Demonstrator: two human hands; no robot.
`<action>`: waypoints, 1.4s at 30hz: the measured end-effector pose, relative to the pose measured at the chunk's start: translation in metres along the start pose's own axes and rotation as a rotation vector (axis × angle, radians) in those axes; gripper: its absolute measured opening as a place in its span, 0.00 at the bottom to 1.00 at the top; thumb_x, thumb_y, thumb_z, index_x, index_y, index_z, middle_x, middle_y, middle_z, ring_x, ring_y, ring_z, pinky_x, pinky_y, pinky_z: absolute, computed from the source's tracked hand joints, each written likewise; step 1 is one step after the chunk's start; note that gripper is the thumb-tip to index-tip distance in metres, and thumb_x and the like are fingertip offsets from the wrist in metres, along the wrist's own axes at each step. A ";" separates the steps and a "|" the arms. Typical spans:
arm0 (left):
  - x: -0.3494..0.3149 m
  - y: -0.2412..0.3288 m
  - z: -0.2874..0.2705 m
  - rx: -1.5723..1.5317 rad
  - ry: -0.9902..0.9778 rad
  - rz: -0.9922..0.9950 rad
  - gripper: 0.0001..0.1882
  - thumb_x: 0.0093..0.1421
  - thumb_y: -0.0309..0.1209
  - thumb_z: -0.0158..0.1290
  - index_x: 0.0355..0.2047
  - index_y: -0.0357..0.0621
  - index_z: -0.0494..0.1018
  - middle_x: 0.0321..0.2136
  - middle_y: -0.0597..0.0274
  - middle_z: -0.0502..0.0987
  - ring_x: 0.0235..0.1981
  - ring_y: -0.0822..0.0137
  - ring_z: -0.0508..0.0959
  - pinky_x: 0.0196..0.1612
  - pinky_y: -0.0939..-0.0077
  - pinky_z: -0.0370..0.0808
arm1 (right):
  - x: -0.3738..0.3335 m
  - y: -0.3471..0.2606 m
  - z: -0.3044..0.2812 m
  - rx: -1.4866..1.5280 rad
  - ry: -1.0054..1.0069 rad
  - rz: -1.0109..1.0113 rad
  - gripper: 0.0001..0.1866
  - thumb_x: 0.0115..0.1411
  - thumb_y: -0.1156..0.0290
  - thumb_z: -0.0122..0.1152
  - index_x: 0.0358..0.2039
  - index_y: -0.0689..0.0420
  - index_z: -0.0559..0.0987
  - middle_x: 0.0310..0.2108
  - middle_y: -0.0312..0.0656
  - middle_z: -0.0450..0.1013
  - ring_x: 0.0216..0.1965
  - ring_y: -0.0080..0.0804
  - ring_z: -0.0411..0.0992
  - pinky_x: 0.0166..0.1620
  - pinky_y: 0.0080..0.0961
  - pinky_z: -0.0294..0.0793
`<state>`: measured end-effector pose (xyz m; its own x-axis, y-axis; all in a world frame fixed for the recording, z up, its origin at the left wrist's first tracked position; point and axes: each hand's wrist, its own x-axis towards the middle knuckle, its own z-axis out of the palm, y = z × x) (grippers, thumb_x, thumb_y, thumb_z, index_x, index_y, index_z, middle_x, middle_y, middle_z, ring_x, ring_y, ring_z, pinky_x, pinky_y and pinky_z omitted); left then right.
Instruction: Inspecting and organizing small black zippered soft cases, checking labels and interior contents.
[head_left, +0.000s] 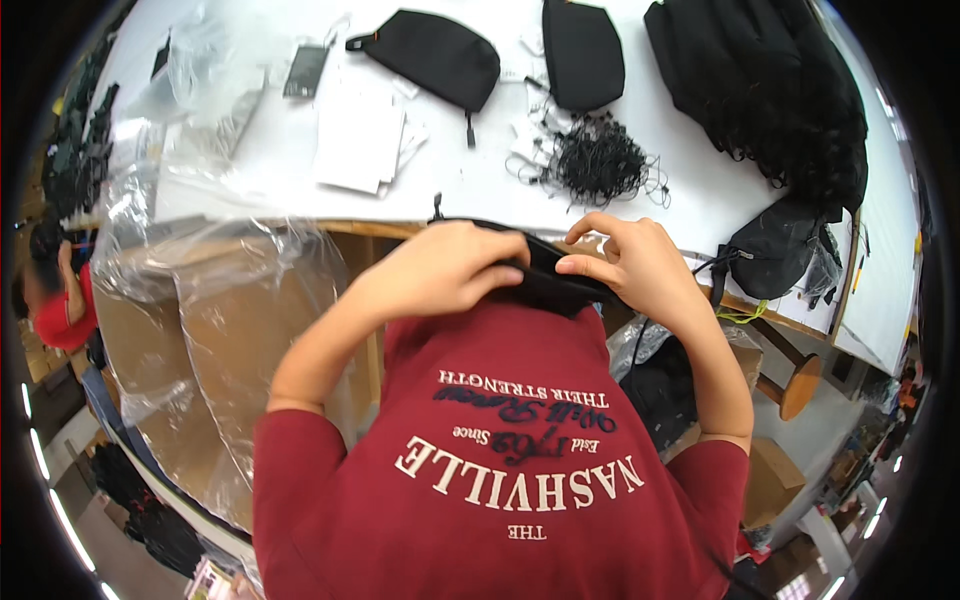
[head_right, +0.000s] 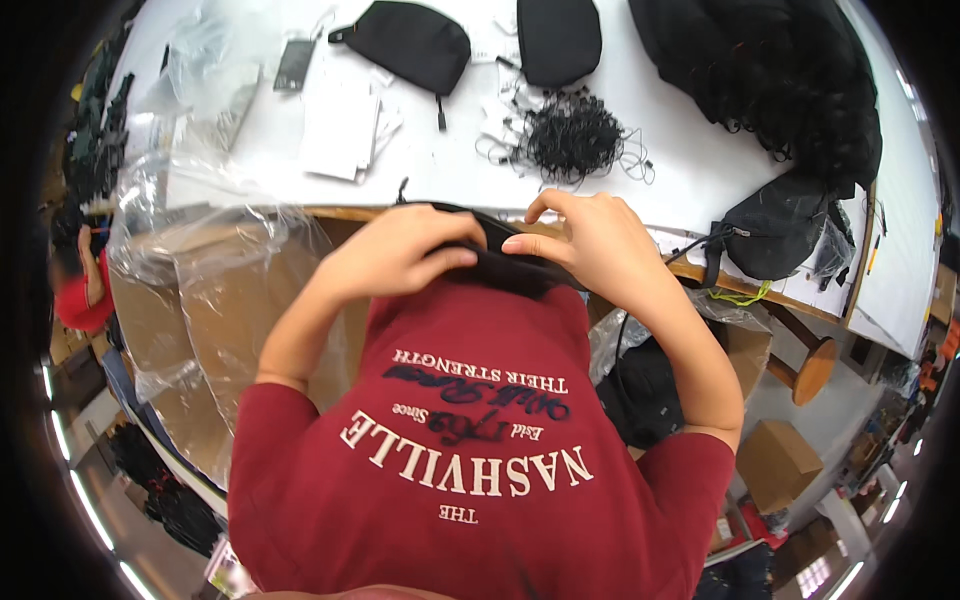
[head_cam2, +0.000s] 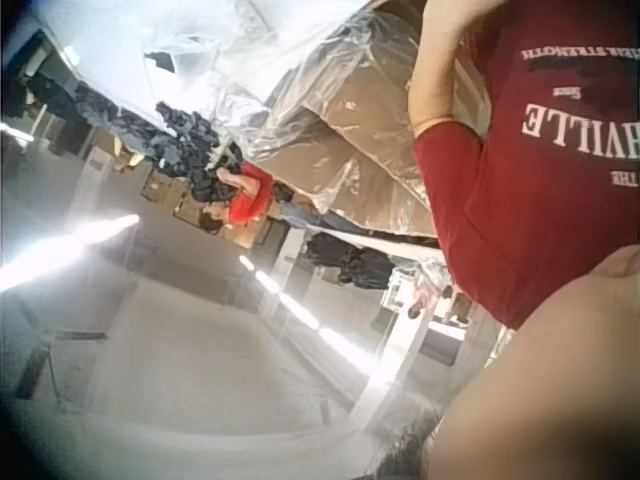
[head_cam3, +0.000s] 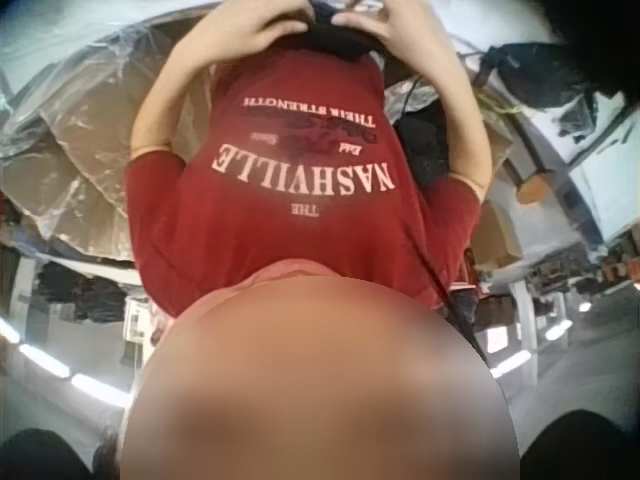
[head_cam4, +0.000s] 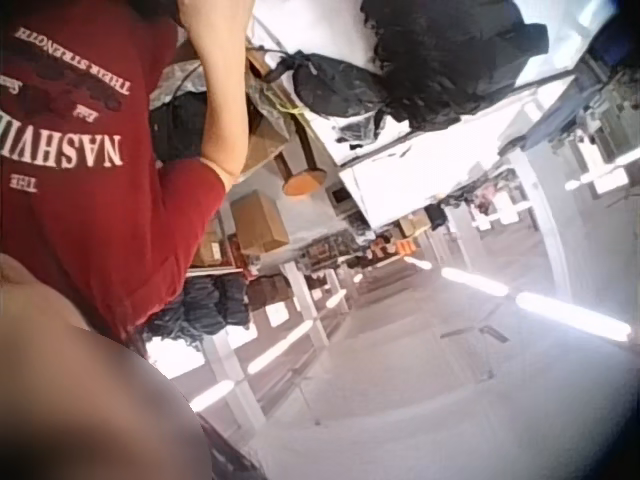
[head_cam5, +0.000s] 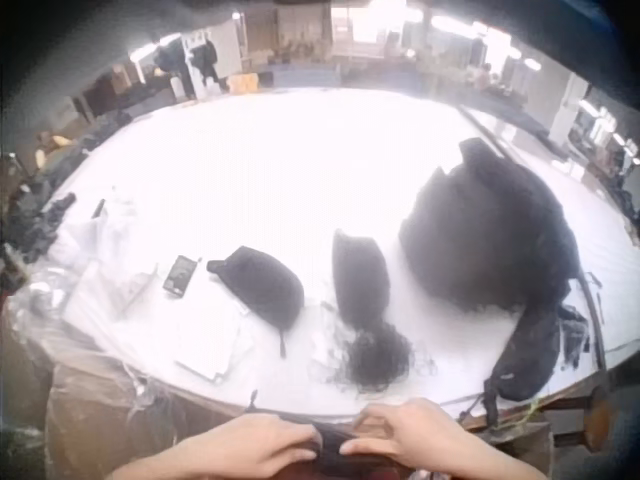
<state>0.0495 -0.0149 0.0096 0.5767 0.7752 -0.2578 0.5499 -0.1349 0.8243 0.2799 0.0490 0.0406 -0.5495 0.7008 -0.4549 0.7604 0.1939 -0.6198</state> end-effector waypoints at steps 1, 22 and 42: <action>0.003 0.003 0.001 -0.003 0.040 -0.041 0.06 0.59 0.32 0.52 0.36 0.45 0.72 0.26 0.55 0.76 0.30 0.52 0.75 0.35 0.60 0.70 | -0.004 -0.003 -0.002 -0.010 -0.077 0.026 0.22 0.50 0.49 0.67 0.28 0.58 0.80 0.09 0.41 0.68 0.16 0.35 0.71 0.23 0.29 0.65; 0.029 -0.012 0.025 -1.556 0.733 -0.075 0.18 0.57 0.32 0.60 0.46 0.39 0.71 0.39 0.63 0.78 0.38 0.70 0.79 0.42 0.76 0.77 | -0.016 -0.009 0.061 0.739 0.583 -0.146 0.09 0.58 0.70 0.65 0.27 0.60 0.74 0.10 0.24 0.60 0.14 0.08 0.52 0.18 0.14 0.47; 0.025 0.019 0.015 -1.548 0.397 -0.244 0.21 0.51 0.25 0.60 0.46 0.35 0.70 0.36 0.58 0.78 0.35 0.70 0.79 0.39 0.78 0.77 | 0.008 -0.018 0.001 0.197 0.841 -0.378 0.06 0.53 0.77 0.64 0.32 0.58 0.76 0.24 0.35 0.74 0.20 0.24 0.71 0.23 0.19 0.68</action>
<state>0.0836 -0.0079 0.0116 0.2515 0.8194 -0.5152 -0.6466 0.5383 0.5405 0.2617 0.0501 0.0471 -0.2597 0.8956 0.3613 0.4686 0.4440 -0.7637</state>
